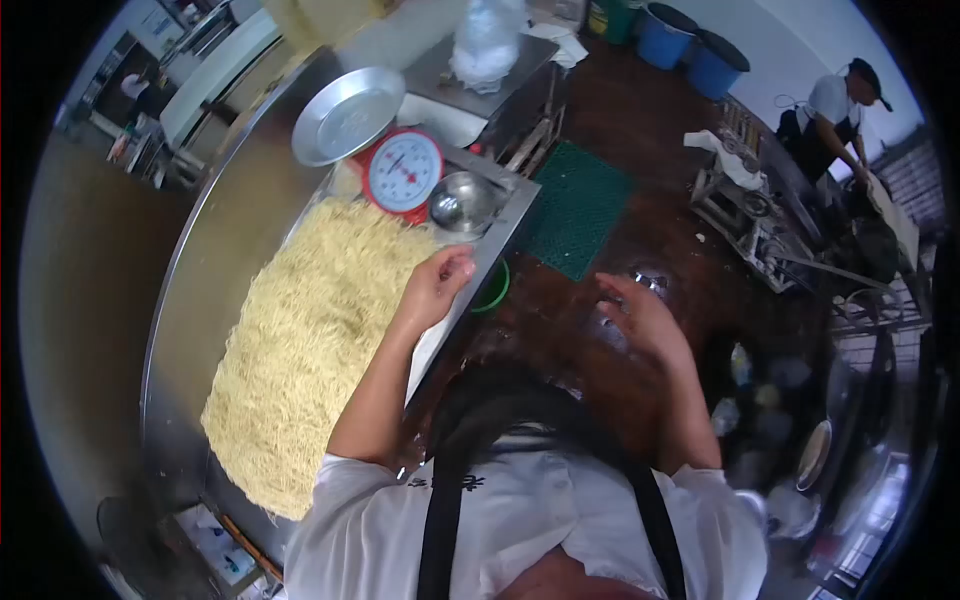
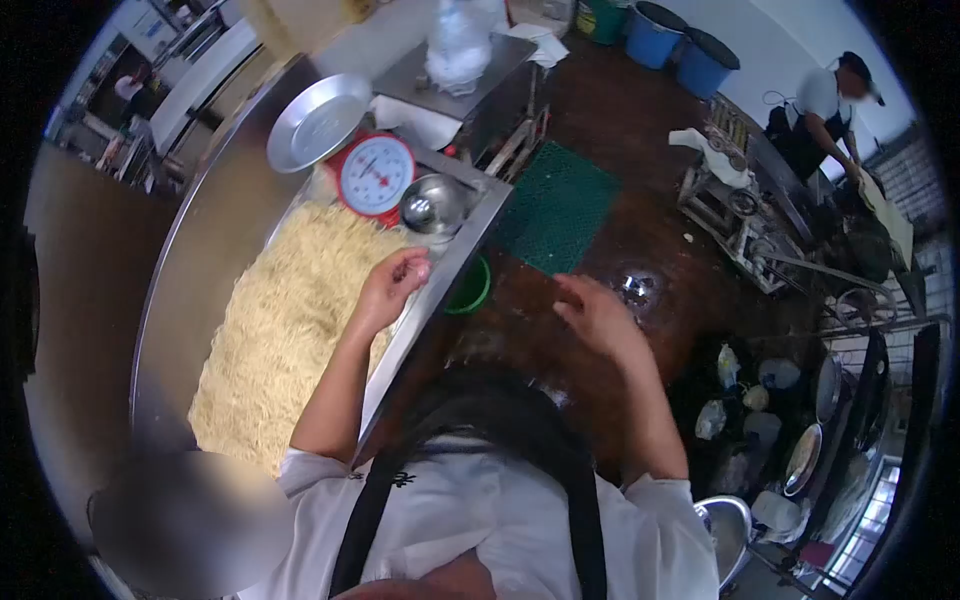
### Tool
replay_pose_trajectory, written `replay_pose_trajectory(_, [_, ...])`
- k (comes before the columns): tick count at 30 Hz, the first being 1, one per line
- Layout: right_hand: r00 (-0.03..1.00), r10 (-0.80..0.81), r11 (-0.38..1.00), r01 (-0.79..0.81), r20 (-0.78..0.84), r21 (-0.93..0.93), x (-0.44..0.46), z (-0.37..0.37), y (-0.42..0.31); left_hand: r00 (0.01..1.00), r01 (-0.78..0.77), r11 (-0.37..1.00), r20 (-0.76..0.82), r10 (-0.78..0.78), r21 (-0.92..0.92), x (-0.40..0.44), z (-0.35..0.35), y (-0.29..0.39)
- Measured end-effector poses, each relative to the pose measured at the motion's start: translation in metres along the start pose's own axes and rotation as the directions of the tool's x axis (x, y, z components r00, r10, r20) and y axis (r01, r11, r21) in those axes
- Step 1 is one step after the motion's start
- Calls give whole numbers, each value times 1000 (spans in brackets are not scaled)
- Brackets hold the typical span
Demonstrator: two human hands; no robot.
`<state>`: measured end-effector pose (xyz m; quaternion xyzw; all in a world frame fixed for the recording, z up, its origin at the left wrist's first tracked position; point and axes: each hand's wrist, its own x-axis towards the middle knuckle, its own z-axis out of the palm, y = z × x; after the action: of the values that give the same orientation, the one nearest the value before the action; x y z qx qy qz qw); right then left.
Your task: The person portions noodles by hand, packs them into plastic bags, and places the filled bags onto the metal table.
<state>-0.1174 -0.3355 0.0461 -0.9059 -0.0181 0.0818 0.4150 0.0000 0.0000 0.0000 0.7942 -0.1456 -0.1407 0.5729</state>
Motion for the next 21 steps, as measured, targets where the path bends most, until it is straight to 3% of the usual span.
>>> replay_pose_trajectory(2, [997,-47,991,53,-53,121,-2,27,-26,1000,8,999,-25,-9,-41,21,-14,8])
replay_pose_trajectory(3, [1000,-3,1000,2,28,21,-7,-49,9,999,20,982,-26,-25,-187,77,75,18])
replay_pose_trajectory(5, [993,-64,996,58,97,66,9,-40,14,998,14,984,-57,-24,-180,126,70,21])
replay_pose_trajectory(6, [986,-92,996,93,138,-4,23,-35,23,995,-71,997,-72,71,7,160,57,17])
replay_pose_trajectory(8, [977,40,996,-22,209,-91,42,-51,57,950,-247,969,-200,239,-17,254,50,38])
replay_pose_trajectory(9, [966,99,989,-69,239,-129,49,-59,66,920,-216,930,-256,296,296,287,35,61])
replay_pose_trajectory(11, [979,126,980,-97,161,-172,60,-81,72,820,-317,835,-312,479,449,385,-1,66])
replay_pose_trajectory(15, [982,190,965,-185,12,-184,80,-109,78,754,44,721,-496,430,692,539,-43,111])
replay_pose_trajectory(18, [954,301,941,-294,14,-167,99,-126,80,809,32,581,-363,463,813,646,-68,75])
replay_pose_trajectory(19, [938,343,930,-334,38,-154,106,-131,83,855,-59,507,-219,471,860,675,-82,65])
replay_pose_trajectory(21, [965,260,950,-248,44,-192,118,-140,94,899,-257,357,87,429,898,708,-97,48])
